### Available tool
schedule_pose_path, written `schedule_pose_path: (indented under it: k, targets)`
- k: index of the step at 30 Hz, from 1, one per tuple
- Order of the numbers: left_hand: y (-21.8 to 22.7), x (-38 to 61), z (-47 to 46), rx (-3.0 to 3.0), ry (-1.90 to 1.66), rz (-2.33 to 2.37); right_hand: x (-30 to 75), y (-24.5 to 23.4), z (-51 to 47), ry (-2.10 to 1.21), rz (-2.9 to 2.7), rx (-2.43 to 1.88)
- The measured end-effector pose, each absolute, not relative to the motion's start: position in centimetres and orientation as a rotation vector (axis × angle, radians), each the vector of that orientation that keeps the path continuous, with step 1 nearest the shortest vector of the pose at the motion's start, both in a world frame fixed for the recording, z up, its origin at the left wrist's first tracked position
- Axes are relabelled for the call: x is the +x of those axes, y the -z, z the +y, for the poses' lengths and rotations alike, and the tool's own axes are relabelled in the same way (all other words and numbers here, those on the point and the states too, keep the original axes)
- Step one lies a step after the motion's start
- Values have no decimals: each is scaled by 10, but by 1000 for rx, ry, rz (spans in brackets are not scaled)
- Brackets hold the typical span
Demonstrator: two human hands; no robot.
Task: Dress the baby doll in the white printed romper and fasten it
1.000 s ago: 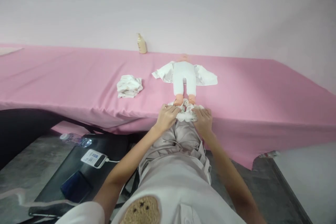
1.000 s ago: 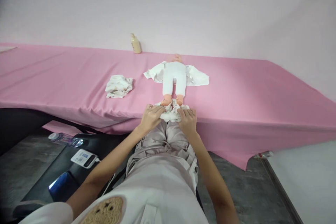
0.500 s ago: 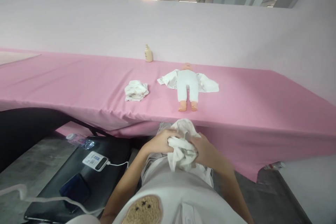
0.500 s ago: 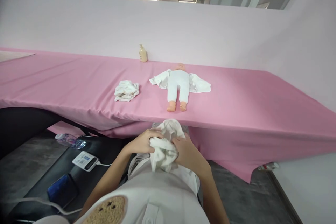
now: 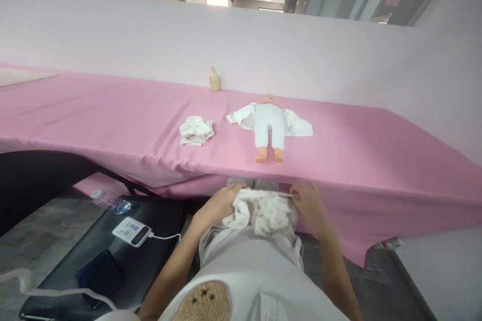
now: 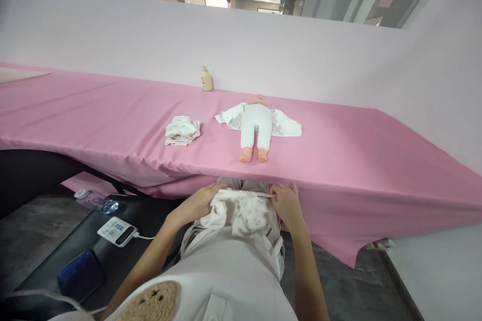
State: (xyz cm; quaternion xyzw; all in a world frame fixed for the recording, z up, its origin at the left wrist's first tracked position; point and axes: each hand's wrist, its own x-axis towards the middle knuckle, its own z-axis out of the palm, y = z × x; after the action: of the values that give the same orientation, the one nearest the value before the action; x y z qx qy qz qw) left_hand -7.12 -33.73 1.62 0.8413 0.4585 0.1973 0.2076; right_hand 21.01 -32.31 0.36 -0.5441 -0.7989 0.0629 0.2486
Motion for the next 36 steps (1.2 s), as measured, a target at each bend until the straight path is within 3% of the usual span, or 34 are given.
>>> schedule_pose_path:
  k: [3,6,11,15,21,23,27,29,32,36]
  targets:
    - [-16,-54,-345,2387,-675,1488,199,-5,-323,270,-1979,-1341]
    - [-27,-54,-353,2435,-639,1449,192,-14,-328,364,-1897,-1226]
    - [-48,-76,-362,2309,-385,993,198,-29,-341,-177,-1969,-1166]
    - [-61,-85,-364,2196,-518,981,201,-44,-355,-815,-1806,-728]
    - [-60,-93,-365,2095,-672,855,203,-55,-364,-1125,-1647,-455]
    - [-55,-90,-366,1964,-681,555,206,-61,-365,-1184,-1629,-407]
    - [-44,-68,-368,1584,-544,-473,208,-74,-374,-1297,-1760,-195]
    - [-41,-60,-367,1514,-417,-683,206,-77,-380,-1348,-1827,-160]
    - [-40,-68,-365,1660,-414,-346,201,-73,-386,-1388,-1786,-177]
    - [-36,-94,-364,1888,-675,358,201,-59,-384,-1443,-1612,-24]
